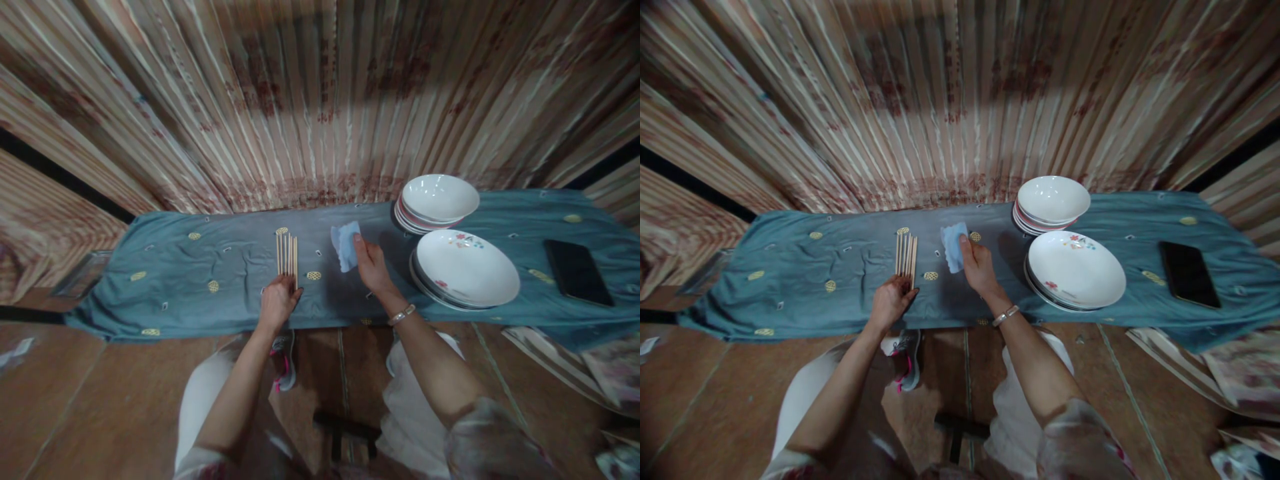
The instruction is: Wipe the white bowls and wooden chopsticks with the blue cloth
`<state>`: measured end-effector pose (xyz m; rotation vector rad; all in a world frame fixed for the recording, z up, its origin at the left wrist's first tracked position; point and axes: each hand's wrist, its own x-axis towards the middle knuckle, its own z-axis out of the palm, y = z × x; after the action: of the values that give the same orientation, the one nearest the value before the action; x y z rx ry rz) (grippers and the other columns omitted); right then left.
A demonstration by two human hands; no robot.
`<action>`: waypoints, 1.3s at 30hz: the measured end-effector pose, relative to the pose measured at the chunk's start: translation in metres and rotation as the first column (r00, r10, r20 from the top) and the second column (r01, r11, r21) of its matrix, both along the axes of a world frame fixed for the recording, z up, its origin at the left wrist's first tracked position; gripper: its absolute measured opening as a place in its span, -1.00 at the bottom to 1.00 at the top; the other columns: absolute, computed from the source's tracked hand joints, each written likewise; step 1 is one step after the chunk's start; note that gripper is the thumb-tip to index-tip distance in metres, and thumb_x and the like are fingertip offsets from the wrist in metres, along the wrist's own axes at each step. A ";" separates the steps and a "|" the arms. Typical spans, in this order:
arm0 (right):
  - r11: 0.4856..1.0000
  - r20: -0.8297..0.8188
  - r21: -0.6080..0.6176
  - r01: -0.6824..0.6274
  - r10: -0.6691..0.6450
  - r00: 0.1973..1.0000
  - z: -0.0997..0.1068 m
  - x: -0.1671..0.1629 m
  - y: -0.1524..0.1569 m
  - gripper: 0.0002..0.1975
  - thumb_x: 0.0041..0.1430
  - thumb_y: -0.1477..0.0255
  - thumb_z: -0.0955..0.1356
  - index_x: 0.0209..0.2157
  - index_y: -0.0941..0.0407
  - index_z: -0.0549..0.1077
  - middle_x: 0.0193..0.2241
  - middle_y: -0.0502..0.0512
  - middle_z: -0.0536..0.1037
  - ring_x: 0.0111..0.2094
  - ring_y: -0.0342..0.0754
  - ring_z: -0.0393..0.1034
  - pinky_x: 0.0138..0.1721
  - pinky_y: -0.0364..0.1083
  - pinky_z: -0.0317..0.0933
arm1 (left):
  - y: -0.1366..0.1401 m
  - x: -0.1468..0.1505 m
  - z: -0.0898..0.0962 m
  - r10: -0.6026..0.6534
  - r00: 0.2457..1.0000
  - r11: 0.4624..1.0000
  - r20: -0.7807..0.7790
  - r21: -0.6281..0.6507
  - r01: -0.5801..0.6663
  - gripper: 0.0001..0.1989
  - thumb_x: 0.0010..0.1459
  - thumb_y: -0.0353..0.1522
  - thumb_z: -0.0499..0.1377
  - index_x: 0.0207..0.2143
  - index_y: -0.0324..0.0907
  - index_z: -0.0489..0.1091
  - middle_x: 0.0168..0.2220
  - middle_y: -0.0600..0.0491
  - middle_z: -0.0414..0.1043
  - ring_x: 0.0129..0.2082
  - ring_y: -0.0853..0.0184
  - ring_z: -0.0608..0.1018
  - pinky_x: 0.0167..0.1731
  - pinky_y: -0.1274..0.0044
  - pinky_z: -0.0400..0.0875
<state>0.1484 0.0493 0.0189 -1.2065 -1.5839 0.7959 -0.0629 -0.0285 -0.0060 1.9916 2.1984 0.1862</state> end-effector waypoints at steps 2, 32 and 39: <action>1.000 0.003 -0.005 0.003 -0.003 1.000 0.000 0.000 0.000 -0.48 0.25 0.03 0.08 -0.65 0.05 0.14 -0.70 -0.06 0.21 -0.62 -0.13 0.11 -0.53 -0.12 -0.04 | 0.001 0.002 0.001 0.008 1.000 1.000 0.014 -0.012 -0.008 -0.84 0.16 -0.29 0.14 -0.22 -0.14 0.41 -0.23 0.02 0.45 -0.26 0.32 0.52 -0.29 0.57 0.30; 1.000 0.025 -0.002 -0.016 0.016 1.000 -0.003 -0.002 -0.001 -0.46 0.26 0.02 0.05 -0.64 0.07 0.16 -0.69 -0.05 0.23 -0.60 -0.13 0.13 -0.51 -0.11 -0.05 | -0.001 0.001 -0.001 0.030 0.999 0.998 0.009 -0.052 -0.030 -0.80 0.18 -0.24 0.11 -0.28 -0.17 0.44 -0.22 -0.02 0.48 -0.26 0.30 0.53 -0.29 0.55 0.29; 1.000 0.007 -0.006 -0.019 0.020 1.000 -0.003 -0.001 -0.001 -0.46 0.27 0.04 0.07 -0.65 0.08 0.16 -0.69 -0.07 0.22 -0.60 -0.16 0.13 -0.51 -0.13 -0.05 | 0.001 0.007 0.002 0.044 0.999 0.997 -0.027 -0.055 -0.045 -0.79 0.18 -0.28 0.08 -0.27 -0.17 0.46 -0.22 -0.04 0.51 -0.27 0.27 0.55 -0.32 0.54 0.29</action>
<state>0.1471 0.0483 0.0159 -1.2013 -1.6023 0.8104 -0.0561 -0.0273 -0.0040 1.9278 2.2397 0.1041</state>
